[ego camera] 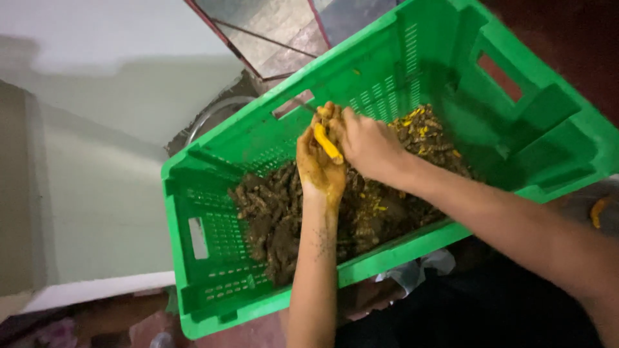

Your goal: Peeling and cleaning turmeric roots using a knife over a plastic crate

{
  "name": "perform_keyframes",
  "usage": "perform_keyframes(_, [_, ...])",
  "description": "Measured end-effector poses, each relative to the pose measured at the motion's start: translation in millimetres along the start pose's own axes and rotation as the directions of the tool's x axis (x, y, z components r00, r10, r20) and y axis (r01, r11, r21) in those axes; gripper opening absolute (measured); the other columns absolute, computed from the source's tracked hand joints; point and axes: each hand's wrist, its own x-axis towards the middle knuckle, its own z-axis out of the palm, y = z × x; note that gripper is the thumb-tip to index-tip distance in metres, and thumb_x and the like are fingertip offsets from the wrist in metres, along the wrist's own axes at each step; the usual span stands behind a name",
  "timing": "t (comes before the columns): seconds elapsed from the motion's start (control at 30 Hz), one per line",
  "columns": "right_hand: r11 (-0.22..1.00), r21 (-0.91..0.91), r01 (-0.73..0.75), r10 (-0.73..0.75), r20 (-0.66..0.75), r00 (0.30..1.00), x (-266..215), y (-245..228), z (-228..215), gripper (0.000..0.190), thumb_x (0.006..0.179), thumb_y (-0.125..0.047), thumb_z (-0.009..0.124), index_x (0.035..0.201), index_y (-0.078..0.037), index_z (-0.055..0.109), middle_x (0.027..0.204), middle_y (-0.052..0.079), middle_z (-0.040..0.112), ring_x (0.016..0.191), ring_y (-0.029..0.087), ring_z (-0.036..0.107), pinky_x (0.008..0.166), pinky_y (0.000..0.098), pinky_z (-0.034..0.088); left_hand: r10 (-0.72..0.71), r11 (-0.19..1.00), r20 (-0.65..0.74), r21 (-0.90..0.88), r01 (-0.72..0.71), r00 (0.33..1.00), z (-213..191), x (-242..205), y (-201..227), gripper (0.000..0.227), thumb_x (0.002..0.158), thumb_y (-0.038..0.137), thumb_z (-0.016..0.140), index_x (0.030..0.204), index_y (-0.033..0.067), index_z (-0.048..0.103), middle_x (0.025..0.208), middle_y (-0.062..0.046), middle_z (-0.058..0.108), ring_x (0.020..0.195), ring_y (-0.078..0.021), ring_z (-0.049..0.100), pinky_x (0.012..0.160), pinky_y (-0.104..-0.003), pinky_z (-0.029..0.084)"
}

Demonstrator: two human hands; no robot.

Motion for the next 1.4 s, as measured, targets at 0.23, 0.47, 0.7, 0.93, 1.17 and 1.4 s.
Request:
perform_keyframes(0.23, [0.886,0.448,-0.118,0.119,0.026,0.993,-3.5,-7.1,-19.7,0.039,0.103,-0.044,0.054,0.1,-0.007,0.061,0.079,0.023,0.07,0.087,0.047,0.07,0.068,0.0574,0.054,0.026,0.992,0.027,0.122,-0.029,0.999,16.1,-10.9,11.5,0.05,0.1,0.014,0.054,0.148,0.0015,0.05,0.15,-0.02,0.053,0.136,-0.0333,0.054,0.106,-0.037,0.053])
perform_keyframes(0.47, [0.6,0.758,-0.257,0.122,0.231,0.965,-1.4,-8.6,-25.5,0.023,0.092,-0.026,0.075,0.079,-0.009,0.069,0.054,0.002,0.053,0.051,0.01,0.05,0.04,0.0267,0.038,-0.002,0.985,0.048,0.174,-0.006,0.999,19.2,-12.1,5.0,0.045,0.108,0.035,0.049,0.146,0.0129,0.052,0.152,-0.018,0.051,0.141,-0.0363,0.049,0.111,-0.048,0.046])
perform_keyframes(0.7, [0.04,0.901,-0.432,0.174,0.419,0.891,-5.3,-17.0,-25.9,0.024,0.098,-0.012,0.071,0.082,0.002,0.059,0.061,0.009,0.052,0.039,0.011,0.047,0.026,0.0241,0.036,-0.045,0.967,0.087,0.254,0.022,0.995,12.3,-3.3,-2.2,0.056,0.104,0.041,0.053,0.155,0.0199,0.046,0.145,-0.025,0.053,0.081,-0.0396,0.075,0.059,-0.036,0.065])
perform_keyframes(0.93, [0.082,0.928,-0.364,0.114,0.354,0.928,-3.4,-4.5,-12.6,0.023,0.089,-0.009,0.081,0.086,0.005,0.062,0.068,0.015,0.059,0.042,0.009,0.049,0.028,0.0223,0.038,-0.017,0.952,0.131,0.304,-0.024,0.991,23.1,-5.7,-1.1,0.055,0.102,0.04,0.053,0.148,0.0102,0.053,0.148,-0.022,0.052,0.131,-0.0367,0.054,0.096,-0.051,0.051])
perform_keyframes(1.17, [-0.042,0.911,-0.41,0.084,0.412,0.907,-1.3,2.3,-0.8,0.018,0.093,-0.009,0.076,0.093,0.005,0.065,0.08,0.019,0.065,0.047,0.01,0.052,0.03,0.0232,0.04,0.038,0.959,0.115,0.276,-0.069,0.993,49.1,-22.4,6.4,0.05,0.102,0.021,0.053,0.149,0.0037,0.05,0.142,-0.028,0.055,0.127,-0.039,0.059,0.109,-0.056,0.048])
perform_keyframes(1.4, [0.75,0.661,0.023,0.004,-0.039,0.999,-1.5,0.0,-27.3,0.026,0.1,-0.029,0.071,0.097,-0.004,0.072,0.063,0.015,0.062,0.052,0.022,0.061,0.041,0.0312,0.037,0.064,0.995,0.052,0.075,-0.068,0.997,21.9,-14.0,14.8,0.04,0.1,0.009,0.059,0.14,0.0082,0.062,0.137,-0.022,0.062,0.123,-0.0365,0.063,0.11,-0.053,0.048])
